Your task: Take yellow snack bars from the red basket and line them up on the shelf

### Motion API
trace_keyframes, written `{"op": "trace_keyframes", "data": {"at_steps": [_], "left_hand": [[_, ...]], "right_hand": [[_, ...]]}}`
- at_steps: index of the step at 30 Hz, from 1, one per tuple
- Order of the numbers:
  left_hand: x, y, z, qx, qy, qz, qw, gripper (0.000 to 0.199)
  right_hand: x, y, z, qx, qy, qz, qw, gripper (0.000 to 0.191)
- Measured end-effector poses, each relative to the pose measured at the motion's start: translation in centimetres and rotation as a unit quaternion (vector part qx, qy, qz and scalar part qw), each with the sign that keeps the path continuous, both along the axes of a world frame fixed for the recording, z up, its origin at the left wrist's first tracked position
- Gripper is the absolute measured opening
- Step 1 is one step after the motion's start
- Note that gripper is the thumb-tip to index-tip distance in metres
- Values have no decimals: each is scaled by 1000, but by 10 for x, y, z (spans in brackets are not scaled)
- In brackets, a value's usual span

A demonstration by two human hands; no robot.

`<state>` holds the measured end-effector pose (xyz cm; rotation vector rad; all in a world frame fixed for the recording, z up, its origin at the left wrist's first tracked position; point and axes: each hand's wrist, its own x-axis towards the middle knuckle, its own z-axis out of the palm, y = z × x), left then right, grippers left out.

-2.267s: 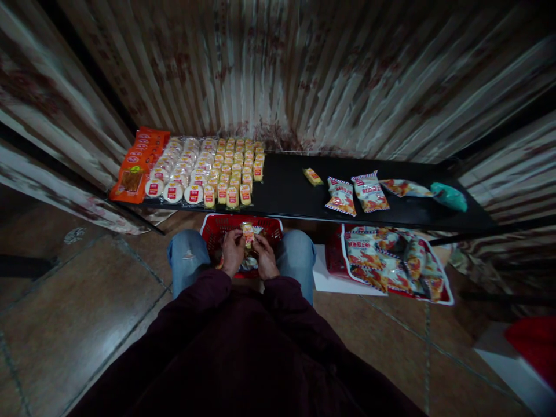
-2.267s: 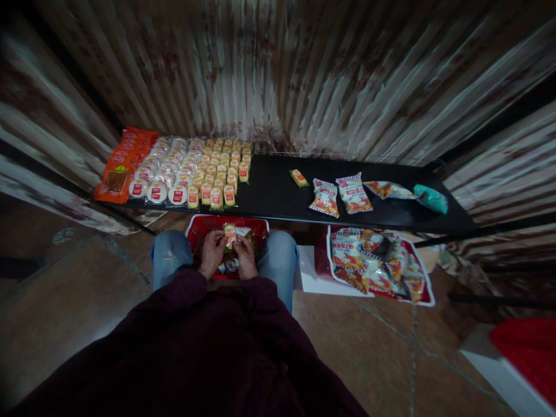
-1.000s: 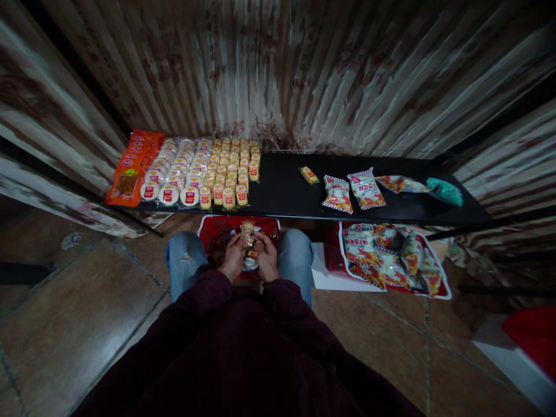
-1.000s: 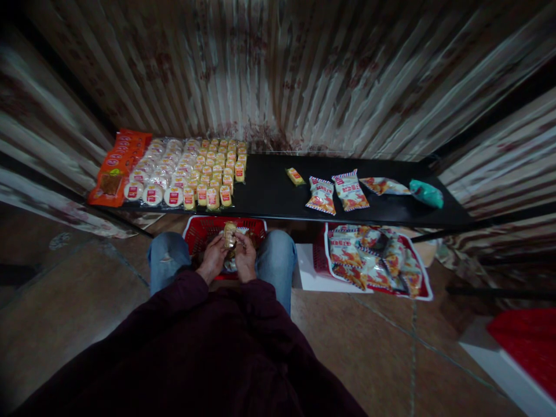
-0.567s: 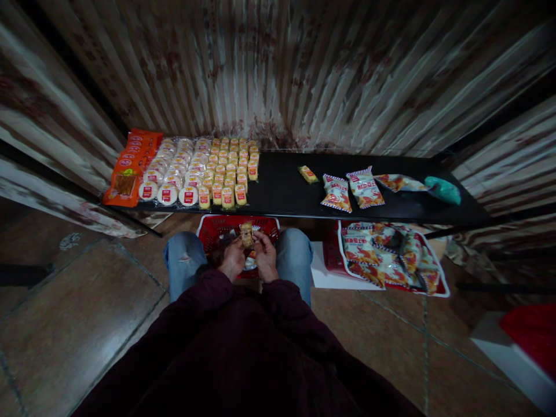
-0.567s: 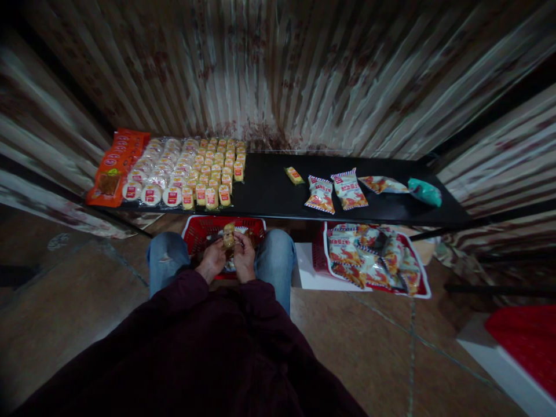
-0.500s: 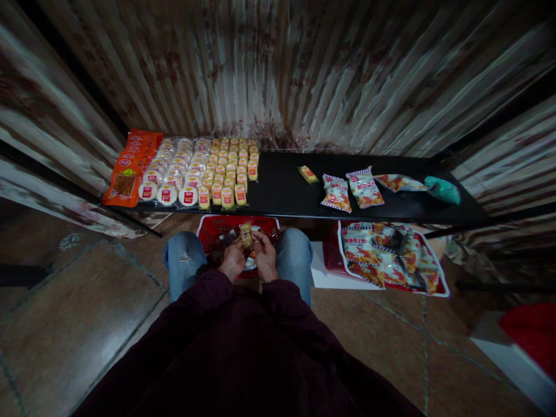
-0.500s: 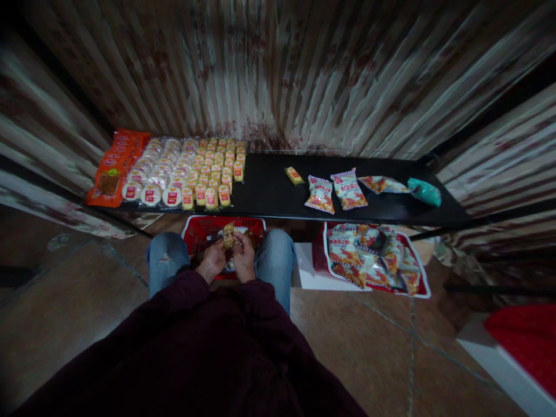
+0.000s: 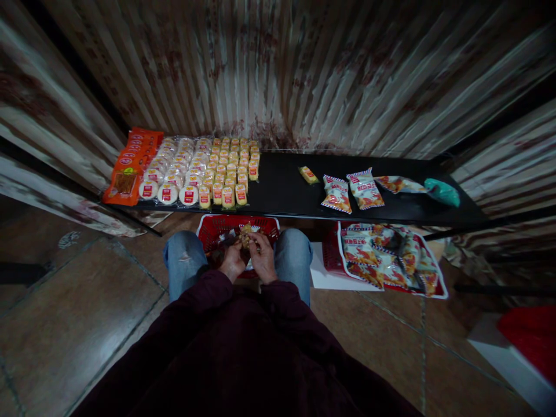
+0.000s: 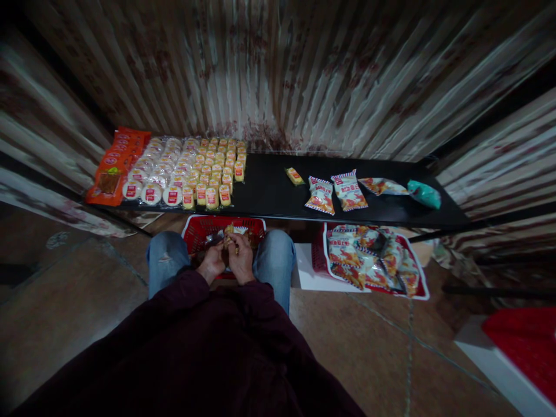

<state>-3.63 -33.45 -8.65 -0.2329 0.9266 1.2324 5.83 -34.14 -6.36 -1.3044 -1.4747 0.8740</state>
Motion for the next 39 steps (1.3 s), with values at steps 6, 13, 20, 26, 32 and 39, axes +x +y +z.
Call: {"op": "trace_keyframes", "data": {"at_steps": [6,13,20,26,32,39], "left_hand": [[3,-4,3,17,55,2,998,16],[6,-5,15,16,87,21,996,22],[10,-6,17,27,158,5,987,34],[11,-11,14,39,206,5,978,35],[12,-14,20,75,270,10,960,23],[16,-13,28,96,337,0,937,26]], "right_hand": [[2,0,0,-13,-26,5,1000,28],[5,2,-12,-24,-66,-2,998,27],[10,4,-21,-65,-35,4,997,27],[8,2,-22,-112,-2,-4,994,27],[8,4,-24,-133,15,-13,991,34],[9,13,-39,-156,61,-38,985,33]]}}
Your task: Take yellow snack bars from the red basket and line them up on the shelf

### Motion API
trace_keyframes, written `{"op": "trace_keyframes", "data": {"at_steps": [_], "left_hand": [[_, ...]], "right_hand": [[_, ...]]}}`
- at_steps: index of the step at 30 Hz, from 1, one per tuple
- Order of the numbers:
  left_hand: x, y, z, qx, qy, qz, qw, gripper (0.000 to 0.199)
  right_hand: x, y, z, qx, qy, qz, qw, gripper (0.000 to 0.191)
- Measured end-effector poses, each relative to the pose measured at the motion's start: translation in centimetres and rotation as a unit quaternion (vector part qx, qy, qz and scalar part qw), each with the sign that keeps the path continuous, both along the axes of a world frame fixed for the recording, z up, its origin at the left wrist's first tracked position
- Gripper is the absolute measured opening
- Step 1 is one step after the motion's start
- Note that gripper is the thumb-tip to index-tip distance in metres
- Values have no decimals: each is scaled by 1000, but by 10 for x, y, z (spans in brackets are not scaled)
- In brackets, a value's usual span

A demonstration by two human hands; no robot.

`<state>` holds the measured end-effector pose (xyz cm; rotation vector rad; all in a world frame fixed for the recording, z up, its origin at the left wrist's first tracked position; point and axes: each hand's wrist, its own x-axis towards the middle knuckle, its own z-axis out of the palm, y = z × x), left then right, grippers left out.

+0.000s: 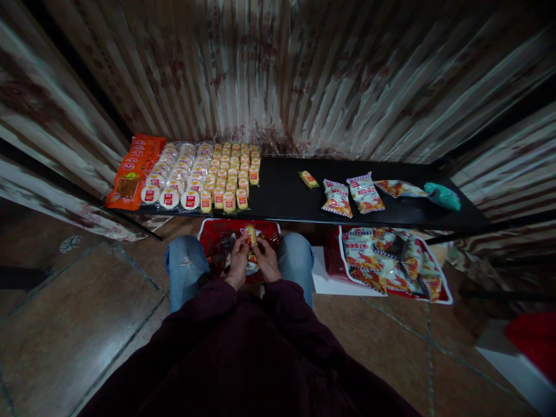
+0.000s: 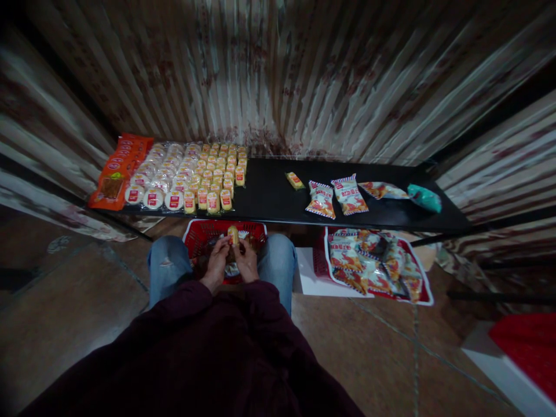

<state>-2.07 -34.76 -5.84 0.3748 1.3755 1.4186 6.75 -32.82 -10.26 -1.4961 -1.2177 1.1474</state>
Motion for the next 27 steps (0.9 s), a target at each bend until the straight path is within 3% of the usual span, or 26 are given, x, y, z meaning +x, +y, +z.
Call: {"op": "trace_keyframes", "data": {"at_steps": [9,19,27], "left_hand": [[1,4,-5,47,45,1,998,32],[2,18,19,52,68,-18,996,30],[7,50,20,101,179,-67,976,33]], "right_hand": [[6,4,1,35,-13,-7,999,33],[11,24,22,48,-13,-4,999,34],[14,50,40,55,-24,-15,998,38]]}}
